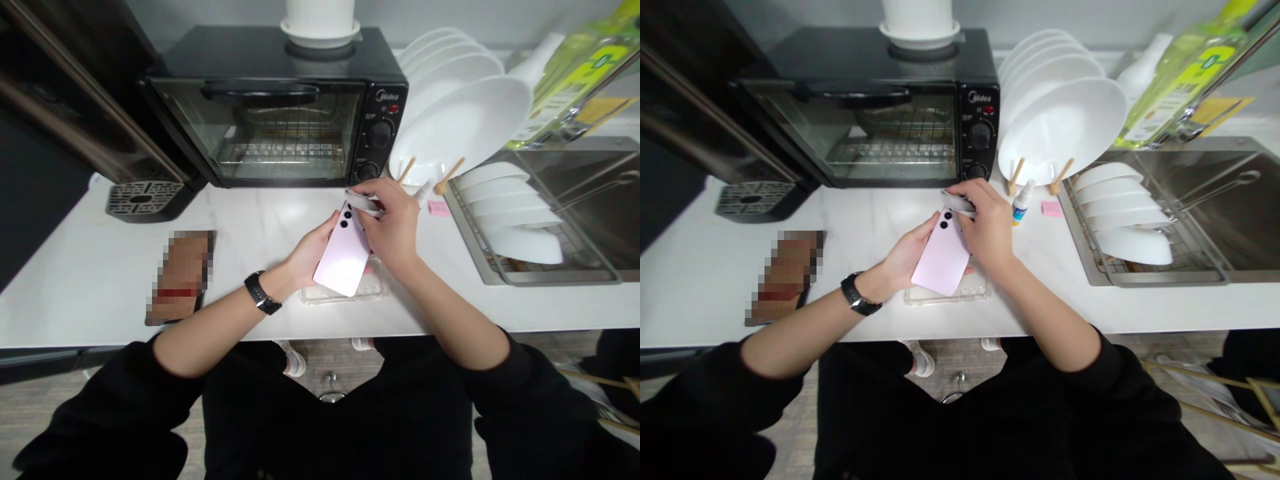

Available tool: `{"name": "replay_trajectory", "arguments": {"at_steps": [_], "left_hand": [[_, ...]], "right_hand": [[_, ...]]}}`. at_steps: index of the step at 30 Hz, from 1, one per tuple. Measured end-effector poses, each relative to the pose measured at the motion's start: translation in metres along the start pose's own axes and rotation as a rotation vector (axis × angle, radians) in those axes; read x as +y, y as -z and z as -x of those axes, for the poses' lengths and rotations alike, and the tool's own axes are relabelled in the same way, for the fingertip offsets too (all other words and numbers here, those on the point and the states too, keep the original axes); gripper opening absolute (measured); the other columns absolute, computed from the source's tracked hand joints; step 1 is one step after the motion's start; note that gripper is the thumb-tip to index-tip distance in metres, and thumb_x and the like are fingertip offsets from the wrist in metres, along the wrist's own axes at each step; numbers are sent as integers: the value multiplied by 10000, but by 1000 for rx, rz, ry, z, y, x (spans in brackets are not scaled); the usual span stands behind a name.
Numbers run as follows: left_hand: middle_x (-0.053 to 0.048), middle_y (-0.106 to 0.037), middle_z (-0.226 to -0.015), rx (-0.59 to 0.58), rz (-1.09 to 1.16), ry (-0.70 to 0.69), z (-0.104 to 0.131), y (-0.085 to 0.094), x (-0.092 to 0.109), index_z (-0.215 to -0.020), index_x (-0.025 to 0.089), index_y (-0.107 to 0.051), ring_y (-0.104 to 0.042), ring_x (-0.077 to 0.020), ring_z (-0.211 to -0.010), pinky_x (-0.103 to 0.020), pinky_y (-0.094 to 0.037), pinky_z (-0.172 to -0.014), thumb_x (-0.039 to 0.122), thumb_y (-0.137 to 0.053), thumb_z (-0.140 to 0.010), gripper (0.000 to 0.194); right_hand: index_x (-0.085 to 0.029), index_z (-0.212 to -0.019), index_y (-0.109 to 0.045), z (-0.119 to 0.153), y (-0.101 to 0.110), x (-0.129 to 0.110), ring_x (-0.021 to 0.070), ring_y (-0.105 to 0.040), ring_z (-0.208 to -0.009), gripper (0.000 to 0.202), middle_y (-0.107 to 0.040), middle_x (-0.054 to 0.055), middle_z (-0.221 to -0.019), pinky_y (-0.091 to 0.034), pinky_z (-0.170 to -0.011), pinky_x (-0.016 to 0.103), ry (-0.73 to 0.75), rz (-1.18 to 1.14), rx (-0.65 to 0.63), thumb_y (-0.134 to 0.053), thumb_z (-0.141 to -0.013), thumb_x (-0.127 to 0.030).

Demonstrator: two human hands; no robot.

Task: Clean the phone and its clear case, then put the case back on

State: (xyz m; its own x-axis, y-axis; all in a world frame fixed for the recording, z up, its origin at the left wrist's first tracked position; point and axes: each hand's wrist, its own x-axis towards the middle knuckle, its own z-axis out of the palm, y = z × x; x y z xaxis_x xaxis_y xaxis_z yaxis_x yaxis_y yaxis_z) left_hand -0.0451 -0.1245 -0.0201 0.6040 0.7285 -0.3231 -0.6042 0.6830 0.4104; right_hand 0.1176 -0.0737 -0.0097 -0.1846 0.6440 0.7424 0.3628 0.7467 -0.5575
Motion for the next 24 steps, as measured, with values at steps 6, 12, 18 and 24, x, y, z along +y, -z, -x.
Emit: {"name": "replay_trajectory", "arguments": {"at_steps": [6,12,18,24], "left_hand": [[-115,-842,-980,79,0,-87,-7,1,-1,-1338,138,-737,-829,-268,-860,-391,-663,-852,415,-454,-1123,450],[-59,-845,-1056,126,9,-337,0,-16,8,-1576,239,-613,-829,-243,-1020,-376,-626,-987,454,-333,-1172,537],[-59,-843,-1126,185,-29,-512,6,-17,25,-1733,315,-411,-807,-238,-1157,-338,-596,-1021,532,-254,-1179,616],[-66,-808,-1306,197,2,-592,8,-18,30,-1684,286,-496,-753,-248,-1308,-356,-601,-1067,515,-292,-1172,597]], "right_hand": [[-251,-1038,-780,7,-8,-13,235,-757,-992,359,-815,30,-1032,-602,-869,370,42,-58,-119,-617,-840,-1],[-249,-1085,-760,17,-15,-19,215,-763,-1045,270,-817,25,-1103,-602,-944,369,107,-195,-336,-649,-921,-65],[-238,-1128,-744,18,-12,-22,182,-759,-1030,312,-798,33,-1104,-598,-888,315,259,-285,-540,-585,-962,-26],[-256,-1124,-745,10,-5,-9,220,-751,-1101,337,-800,32,-1155,-601,-984,380,257,-167,-444,-590,-935,-25]]}}
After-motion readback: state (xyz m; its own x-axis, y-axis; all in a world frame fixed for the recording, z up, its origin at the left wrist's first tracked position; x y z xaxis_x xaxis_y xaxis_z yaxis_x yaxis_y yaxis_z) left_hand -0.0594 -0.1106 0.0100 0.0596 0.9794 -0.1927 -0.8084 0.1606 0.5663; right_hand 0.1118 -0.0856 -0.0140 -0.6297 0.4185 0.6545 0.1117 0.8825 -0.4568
